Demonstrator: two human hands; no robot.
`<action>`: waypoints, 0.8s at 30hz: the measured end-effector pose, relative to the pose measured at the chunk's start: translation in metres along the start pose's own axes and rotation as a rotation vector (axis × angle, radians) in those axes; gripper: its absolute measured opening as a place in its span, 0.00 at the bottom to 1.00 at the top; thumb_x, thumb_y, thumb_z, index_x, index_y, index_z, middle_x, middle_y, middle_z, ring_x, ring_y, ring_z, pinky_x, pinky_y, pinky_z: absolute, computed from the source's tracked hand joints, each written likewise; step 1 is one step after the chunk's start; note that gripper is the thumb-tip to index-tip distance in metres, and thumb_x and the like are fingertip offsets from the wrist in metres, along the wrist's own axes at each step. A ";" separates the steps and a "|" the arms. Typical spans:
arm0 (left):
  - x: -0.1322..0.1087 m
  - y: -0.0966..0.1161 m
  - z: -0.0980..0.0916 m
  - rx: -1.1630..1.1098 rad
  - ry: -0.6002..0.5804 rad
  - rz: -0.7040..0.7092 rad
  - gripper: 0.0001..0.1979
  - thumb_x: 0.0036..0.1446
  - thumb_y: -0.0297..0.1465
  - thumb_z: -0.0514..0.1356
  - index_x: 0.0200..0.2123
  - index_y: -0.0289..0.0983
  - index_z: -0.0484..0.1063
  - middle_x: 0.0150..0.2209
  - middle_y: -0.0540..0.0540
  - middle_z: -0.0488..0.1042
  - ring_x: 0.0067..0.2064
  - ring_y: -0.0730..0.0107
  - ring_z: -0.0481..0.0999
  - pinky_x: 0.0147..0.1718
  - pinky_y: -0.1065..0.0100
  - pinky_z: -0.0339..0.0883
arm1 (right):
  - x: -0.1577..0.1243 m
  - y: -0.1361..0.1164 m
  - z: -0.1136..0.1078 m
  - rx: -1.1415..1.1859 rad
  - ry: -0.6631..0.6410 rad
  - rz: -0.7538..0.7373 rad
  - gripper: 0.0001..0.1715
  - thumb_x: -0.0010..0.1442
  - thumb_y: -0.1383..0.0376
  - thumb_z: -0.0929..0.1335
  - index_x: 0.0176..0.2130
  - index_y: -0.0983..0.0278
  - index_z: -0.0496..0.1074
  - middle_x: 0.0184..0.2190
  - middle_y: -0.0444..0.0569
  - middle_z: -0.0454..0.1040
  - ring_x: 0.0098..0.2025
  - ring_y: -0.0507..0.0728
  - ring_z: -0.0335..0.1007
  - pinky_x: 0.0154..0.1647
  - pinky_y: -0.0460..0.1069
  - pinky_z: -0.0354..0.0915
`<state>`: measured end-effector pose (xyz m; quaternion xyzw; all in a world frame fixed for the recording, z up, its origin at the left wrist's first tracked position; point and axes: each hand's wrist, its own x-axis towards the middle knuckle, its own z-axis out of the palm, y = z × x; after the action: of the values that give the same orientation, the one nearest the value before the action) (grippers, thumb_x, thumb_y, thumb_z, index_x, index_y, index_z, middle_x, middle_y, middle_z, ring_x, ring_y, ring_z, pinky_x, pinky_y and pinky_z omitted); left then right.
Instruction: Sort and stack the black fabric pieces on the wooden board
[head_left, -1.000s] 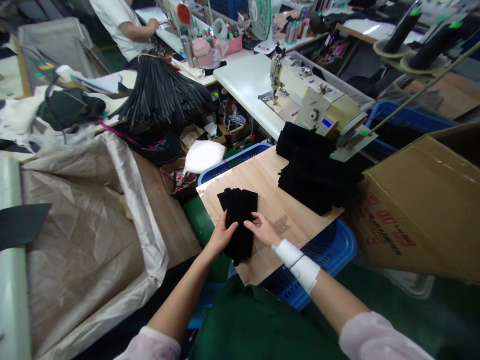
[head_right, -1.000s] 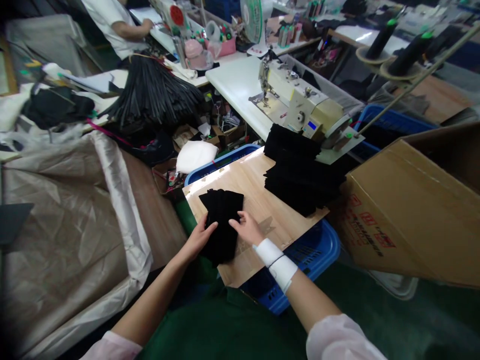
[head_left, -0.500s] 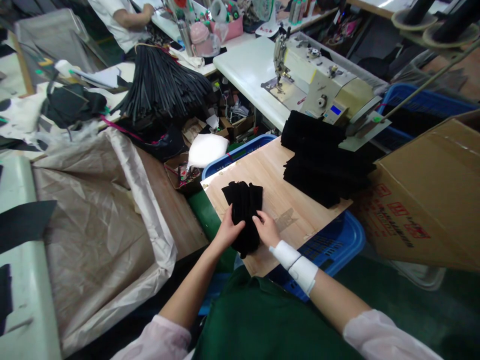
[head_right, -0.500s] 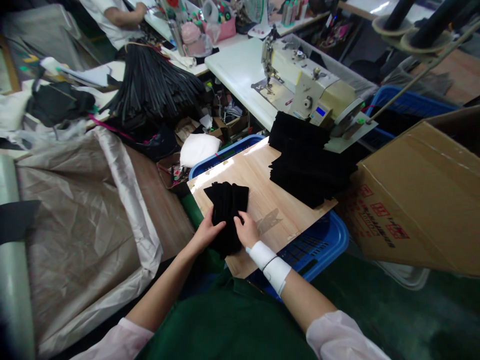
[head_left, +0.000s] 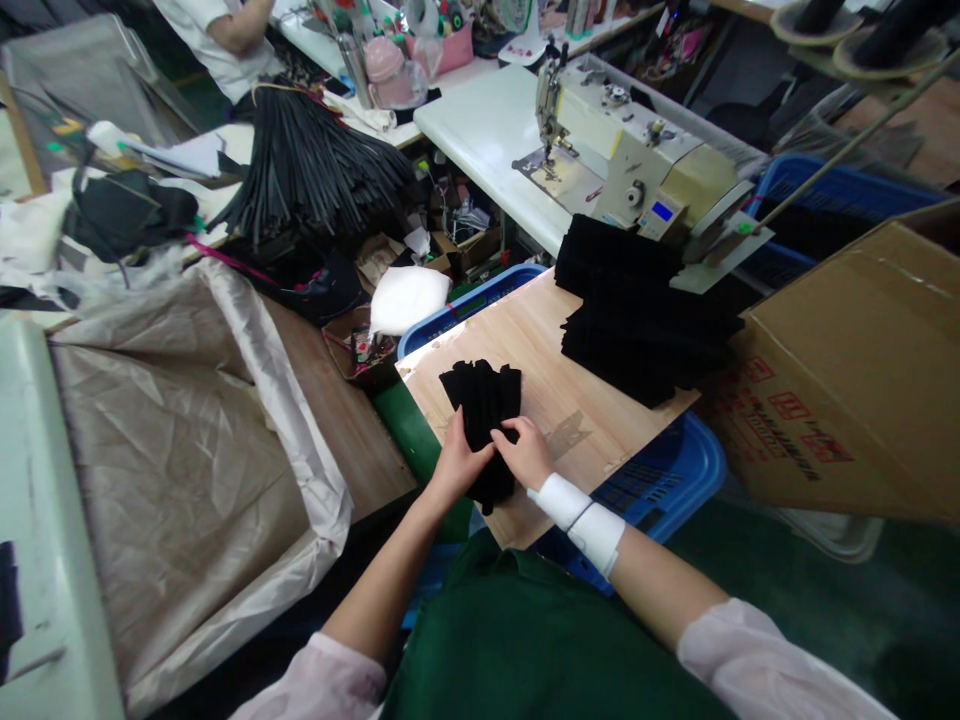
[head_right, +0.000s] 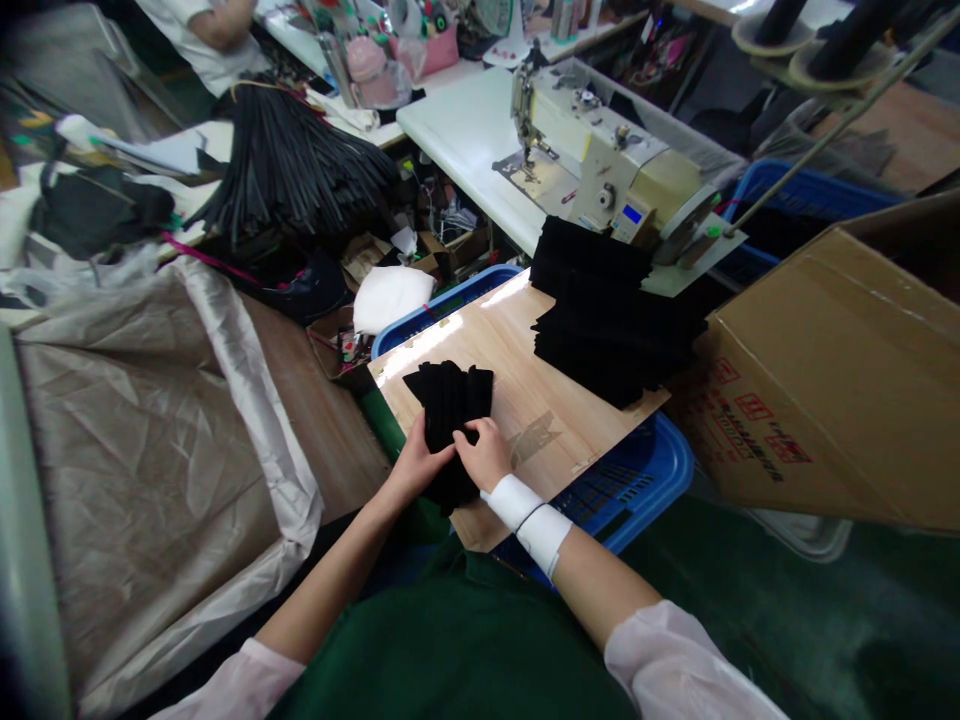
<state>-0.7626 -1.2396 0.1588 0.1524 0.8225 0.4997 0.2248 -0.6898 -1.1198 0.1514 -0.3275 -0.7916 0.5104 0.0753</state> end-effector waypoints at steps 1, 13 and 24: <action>0.000 0.000 -0.001 0.001 -0.005 -0.013 0.42 0.45 0.33 0.67 0.63 0.34 0.57 0.61 0.34 0.64 0.64 0.48 0.61 0.64 0.48 0.53 | 0.000 0.002 0.000 0.001 0.002 0.008 0.07 0.55 0.62 0.67 0.34 0.63 0.72 0.38 0.53 0.75 0.44 0.61 0.72 0.50 0.56 0.67; 0.005 -0.004 -0.015 -0.131 -0.068 -0.131 0.37 0.49 0.28 0.60 0.64 0.37 0.58 0.61 0.40 0.66 0.65 0.53 0.61 0.66 0.52 0.49 | -0.002 0.001 -0.006 -0.001 -0.033 -0.101 0.14 0.58 0.72 0.60 0.33 0.62 0.74 0.39 0.51 0.73 0.46 0.58 0.71 0.52 0.53 0.65; 0.002 0.003 -0.009 -0.044 -0.063 -0.029 0.40 0.46 0.32 0.65 0.63 0.33 0.57 0.59 0.35 0.66 0.63 0.49 0.63 0.63 0.50 0.54 | -0.002 -0.014 0.001 -0.122 -0.031 0.031 0.09 0.55 0.60 0.70 0.34 0.63 0.73 0.40 0.50 0.70 0.44 0.58 0.71 0.49 0.52 0.66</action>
<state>-0.7691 -1.2440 0.1650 0.1510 0.8059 0.5094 0.2611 -0.6947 -1.1258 0.1637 -0.3359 -0.8170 0.4674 0.0352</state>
